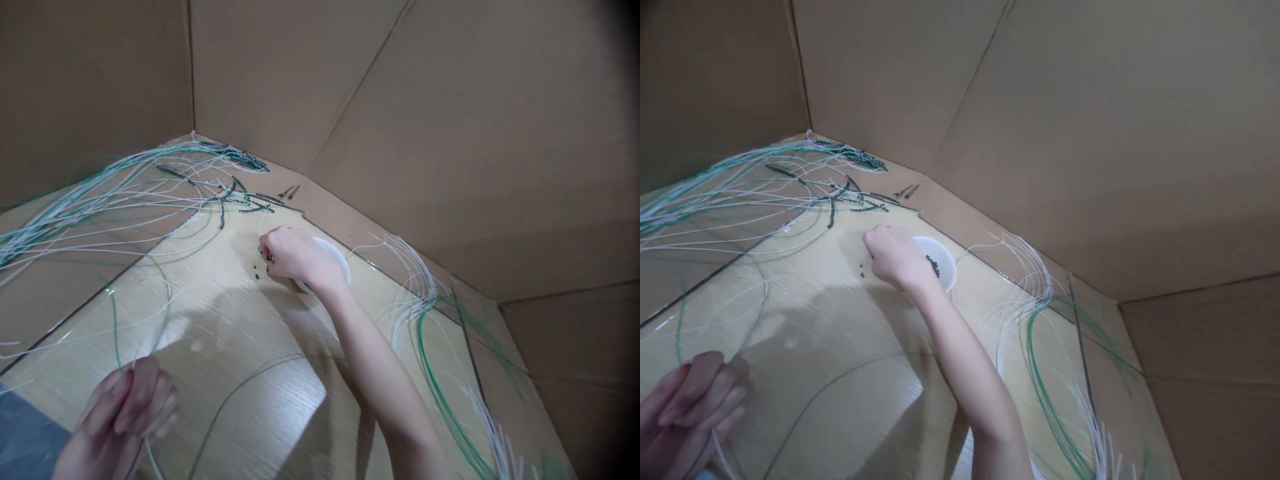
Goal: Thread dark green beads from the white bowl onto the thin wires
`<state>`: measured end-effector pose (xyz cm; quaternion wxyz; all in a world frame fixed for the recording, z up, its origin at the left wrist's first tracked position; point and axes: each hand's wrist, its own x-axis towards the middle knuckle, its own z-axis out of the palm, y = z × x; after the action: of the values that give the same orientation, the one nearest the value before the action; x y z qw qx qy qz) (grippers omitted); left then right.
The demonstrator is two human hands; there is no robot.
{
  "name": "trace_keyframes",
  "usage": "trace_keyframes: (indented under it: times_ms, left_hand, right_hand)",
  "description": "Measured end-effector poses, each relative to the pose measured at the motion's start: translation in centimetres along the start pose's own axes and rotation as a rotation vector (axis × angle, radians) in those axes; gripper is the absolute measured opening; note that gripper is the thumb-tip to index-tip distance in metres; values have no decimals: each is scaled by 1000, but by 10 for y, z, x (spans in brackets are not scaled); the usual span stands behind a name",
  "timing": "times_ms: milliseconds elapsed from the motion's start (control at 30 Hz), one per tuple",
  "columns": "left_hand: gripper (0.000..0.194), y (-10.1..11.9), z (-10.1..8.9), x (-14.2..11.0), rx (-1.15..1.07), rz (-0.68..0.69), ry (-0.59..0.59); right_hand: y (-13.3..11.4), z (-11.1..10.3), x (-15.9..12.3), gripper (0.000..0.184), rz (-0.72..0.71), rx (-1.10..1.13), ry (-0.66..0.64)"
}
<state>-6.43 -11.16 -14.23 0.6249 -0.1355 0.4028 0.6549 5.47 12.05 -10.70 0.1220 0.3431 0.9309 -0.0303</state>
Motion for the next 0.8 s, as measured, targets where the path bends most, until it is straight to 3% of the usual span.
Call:
trace_keyframes:
  times_ms: [167, 333, 400, 533, 800]
  left_hand:
    - [53, 0, -10, 4, 19, -14, -57]
    - [50, -3, -33, 21, 53, 36, -386]
    - [46, -4, -38, 24, 60, 54, -452]
    - [41, -4, -41, 25, 82, 56, -436]
    - [43, -5, -45, 25, 88, 84, -399]
  right_hand:
    - [-2, 1, 1, 19, 4, -2, 12]
    - [9, -19, -24, 18, 85, 39, 74]
    - [19, -26, -37, 17, 153, 49, 98]
    - [37, -23, -51, 13, 217, 81, 65]
    - [62, 0, -54, 17, 272, 164, -15]
